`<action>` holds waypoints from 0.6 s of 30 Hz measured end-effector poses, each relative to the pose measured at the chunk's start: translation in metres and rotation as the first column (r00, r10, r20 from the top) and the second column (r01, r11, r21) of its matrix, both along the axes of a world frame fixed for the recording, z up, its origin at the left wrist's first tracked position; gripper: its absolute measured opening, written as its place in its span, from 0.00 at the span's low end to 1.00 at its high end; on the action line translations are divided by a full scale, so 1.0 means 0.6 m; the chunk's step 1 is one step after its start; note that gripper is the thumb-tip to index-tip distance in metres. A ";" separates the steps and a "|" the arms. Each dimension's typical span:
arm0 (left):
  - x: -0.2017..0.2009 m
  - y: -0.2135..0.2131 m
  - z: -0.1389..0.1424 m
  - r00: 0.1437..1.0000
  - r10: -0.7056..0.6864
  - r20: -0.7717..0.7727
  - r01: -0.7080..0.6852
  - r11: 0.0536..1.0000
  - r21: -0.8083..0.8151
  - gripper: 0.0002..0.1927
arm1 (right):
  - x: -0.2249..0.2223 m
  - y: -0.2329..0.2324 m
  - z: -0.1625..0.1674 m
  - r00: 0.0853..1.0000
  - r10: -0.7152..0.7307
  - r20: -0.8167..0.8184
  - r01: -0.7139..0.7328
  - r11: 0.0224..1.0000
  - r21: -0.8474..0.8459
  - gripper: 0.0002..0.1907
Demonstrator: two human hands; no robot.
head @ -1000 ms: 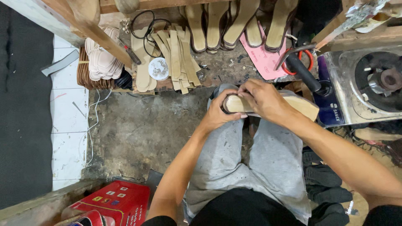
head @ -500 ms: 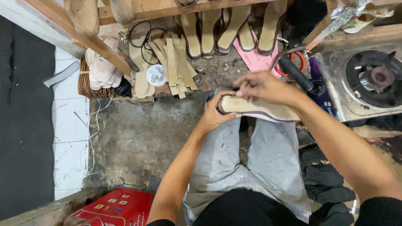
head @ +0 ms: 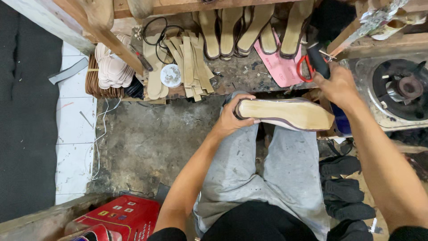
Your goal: The person sits on the floor of a shoe workshop, fits an insole onto a wooden shoe last, and taps it into place with a hammer. They turn the last over to check the fit, then place the finished last on a wooden shelf rack and pick up another last to repeat the work.
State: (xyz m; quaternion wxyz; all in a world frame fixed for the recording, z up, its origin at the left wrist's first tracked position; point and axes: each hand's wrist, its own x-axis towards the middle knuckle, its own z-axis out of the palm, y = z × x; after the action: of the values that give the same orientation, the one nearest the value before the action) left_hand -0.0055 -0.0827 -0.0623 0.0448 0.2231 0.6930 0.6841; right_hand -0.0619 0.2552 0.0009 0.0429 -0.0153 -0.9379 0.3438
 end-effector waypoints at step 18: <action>-0.011 0.002 -0.028 0.998 -0.025 0.059 0.022 0.998 0.060 0.35 | 0.186 -0.191 0.153 0.961 0.274 0.018 -0.272 0.959 -0.082 0.22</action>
State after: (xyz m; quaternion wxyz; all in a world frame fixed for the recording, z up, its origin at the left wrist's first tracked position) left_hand -0.0122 -0.0812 -0.0791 0.0668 0.2120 0.6680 0.7102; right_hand 0.0495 0.1405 0.0928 -0.0194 0.1076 -0.9174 0.3827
